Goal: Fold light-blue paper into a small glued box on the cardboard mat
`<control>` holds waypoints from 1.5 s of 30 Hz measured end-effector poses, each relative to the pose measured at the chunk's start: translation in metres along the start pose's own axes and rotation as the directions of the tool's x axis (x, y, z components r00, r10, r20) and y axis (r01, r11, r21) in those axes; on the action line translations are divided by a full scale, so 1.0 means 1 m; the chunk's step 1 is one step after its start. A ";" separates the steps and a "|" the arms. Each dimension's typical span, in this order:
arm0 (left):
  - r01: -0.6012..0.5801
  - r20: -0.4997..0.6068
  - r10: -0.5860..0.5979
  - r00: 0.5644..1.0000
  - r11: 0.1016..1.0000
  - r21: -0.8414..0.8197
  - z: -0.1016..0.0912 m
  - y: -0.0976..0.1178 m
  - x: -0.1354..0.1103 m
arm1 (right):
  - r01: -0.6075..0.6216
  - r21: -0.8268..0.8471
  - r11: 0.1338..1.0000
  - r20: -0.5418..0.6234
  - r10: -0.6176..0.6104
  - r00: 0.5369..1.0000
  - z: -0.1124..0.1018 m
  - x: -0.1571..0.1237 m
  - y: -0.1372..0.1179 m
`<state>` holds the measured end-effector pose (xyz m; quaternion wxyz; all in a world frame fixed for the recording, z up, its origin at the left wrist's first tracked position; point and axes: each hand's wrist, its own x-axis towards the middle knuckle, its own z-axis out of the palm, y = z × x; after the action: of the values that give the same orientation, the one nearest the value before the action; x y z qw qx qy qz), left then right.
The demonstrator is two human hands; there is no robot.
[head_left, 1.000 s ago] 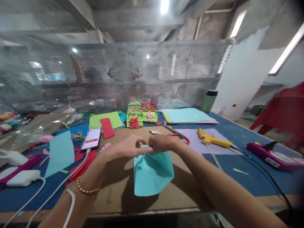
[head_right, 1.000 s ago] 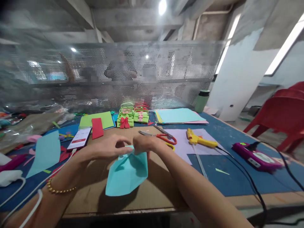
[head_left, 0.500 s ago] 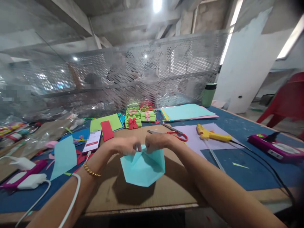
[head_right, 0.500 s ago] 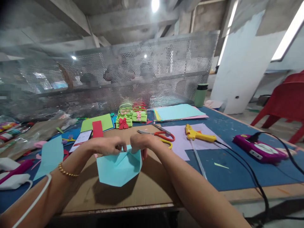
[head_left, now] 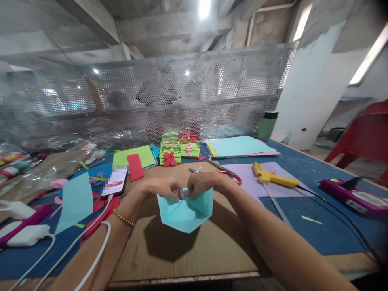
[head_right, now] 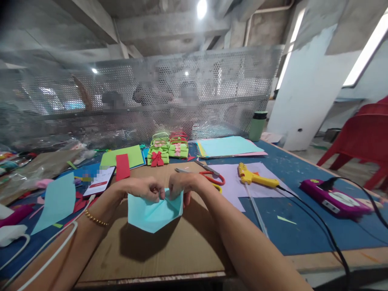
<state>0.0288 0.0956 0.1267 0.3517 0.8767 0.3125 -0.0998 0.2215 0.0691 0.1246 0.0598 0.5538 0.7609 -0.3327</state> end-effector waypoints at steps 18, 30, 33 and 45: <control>-0.163 -0.074 0.157 0.985 0.983 -0.080 0.003 -0.016 0.001 | 0.063 -0.035 0.997 -0.019 -0.064 0.998 -0.001 0.008 0.005; -0.248 -0.057 0.243 0.968 0.964 -0.097 0.004 -0.034 0.012 | 0.052 -0.082 0.995 -0.031 -0.055 0.998 -0.002 0.006 0.003; -0.258 -0.073 0.250 0.965 0.956 -0.141 0.005 -0.034 0.013 | 0.055 -0.091 0.994 -0.029 -0.058 0.998 -0.001 0.006 0.005; -0.294 -0.088 0.282 0.955 0.940 -0.176 0.006 -0.029 0.014 | 0.025 -0.118 0.993 -0.035 -0.030 0.999 -0.002 -0.001 -0.005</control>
<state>0.0218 0.1139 0.1006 0.4335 0.8787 0.1996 0.0095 0.2180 0.0684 0.1293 0.0737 0.5448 0.7878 -0.2778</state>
